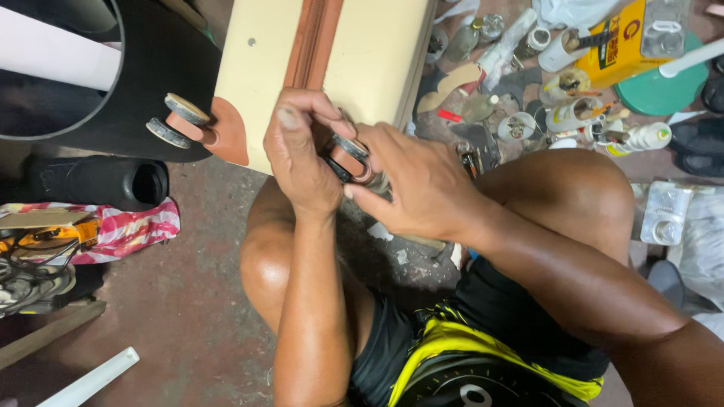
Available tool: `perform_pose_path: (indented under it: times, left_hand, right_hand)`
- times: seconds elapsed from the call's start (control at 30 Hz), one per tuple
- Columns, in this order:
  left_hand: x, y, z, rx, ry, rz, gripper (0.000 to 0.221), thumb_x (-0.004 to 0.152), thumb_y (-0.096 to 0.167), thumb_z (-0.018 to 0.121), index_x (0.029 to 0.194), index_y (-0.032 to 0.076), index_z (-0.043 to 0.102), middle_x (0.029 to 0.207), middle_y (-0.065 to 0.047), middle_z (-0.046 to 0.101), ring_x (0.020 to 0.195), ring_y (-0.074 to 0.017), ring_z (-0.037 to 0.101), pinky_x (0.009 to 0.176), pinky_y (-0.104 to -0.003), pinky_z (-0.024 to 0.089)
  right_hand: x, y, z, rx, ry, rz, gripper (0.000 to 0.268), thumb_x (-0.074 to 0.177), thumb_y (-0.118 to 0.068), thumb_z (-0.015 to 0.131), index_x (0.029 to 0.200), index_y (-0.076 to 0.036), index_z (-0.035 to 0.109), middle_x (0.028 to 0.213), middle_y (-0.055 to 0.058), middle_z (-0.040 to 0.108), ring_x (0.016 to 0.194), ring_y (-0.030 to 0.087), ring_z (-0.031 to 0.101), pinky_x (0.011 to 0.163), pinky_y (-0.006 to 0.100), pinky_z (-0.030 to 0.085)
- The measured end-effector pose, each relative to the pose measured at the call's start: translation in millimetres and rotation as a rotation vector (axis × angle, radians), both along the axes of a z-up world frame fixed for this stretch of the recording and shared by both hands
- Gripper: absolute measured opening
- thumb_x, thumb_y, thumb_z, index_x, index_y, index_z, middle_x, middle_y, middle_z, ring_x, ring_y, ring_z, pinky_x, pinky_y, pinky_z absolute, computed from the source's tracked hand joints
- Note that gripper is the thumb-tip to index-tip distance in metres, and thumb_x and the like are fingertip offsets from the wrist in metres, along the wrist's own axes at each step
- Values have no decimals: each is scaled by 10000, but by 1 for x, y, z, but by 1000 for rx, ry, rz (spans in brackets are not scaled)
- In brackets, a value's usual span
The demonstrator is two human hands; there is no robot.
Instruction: The person saws through the axle of a suitcase wheel using a hacksaw and then uses a screwdriver and their hands to remove the damaged wheel and axle components from the suitcase housing.
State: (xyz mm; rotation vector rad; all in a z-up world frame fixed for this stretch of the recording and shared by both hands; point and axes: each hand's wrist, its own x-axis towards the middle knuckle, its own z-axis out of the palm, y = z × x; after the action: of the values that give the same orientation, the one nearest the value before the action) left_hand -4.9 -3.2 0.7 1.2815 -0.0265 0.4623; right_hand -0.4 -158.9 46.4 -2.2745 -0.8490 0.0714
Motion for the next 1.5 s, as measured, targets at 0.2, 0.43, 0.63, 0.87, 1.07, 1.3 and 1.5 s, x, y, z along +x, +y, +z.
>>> perform_pose_path:
  times: [0.2,0.43,0.63,0.87,1.07,1.3,1.5]
  left_hand:
    - [3,4,-2,236,-11,31,846,1007,795,408,1063,-27,597,877,-74,621,832,-120,626,760,-235,502]
    - [-4,-4,-9,203,4,18,832,1033,767,425,1090,-42,609,925,-61,560,838,-105,516,755,-226,438]
    - [2,2,-1,244,-27,-3,842,1022,780,368,1076,-18,631,932,-65,627,882,-126,594,781,-253,480]
    - [-4,10,-10,137,-58,-35,750,1104,656,360,1060,-51,606,944,-146,672,843,-175,651,812,-271,531]
    - [-1,7,-9,-26,-42,-42,547,1157,480,427,998,-22,571,865,-118,615,770,-173,619,782,-289,522]
    - [6,7,-9,-203,-43,-86,512,1197,424,453,894,14,500,777,-67,521,696,-151,564,723,-289,495]
    - [-3,2,-10,123,-55,-25,673,1117,621,390,1053,-23,572,874,-90,606,840,-139,613,801,-260,476]
  right_hand:
    - [12,8,2,-17,-102,-68,320,989,-343,676,1007,-30,615,853,151,680,735,371,680,606,493,495]
    - [10,20,-2,-18,64,-101,257,1089,-281,515,1004,-59,610,817,164,699,723,401,670,645,517,490]
    - [13,12,-9,87,47,-95,263,1027,-322,622,1116,-75,603,817,180,690,778,410,680,648,518,490]
    - [3,-1,-26,107,-8,62,652,865,-288,808,1364,-11,494,973,141,654,855,324,709,699,451,549]
    - [-11,8,-37,124,-52,-35,638,865,-217,790,1388,2,498,1073,154,650,898,318,708,727,416,559]
    - [-9,10,-16,63,-180,-15,653,895,-227,766,1414,33,469,1170,184,624,932,352,694,753,428,556]
    - [4,3,-2,71,63,-52,372,950,-328,697,1143,-25,601,965,140,674,793,308,722,664,459,530]
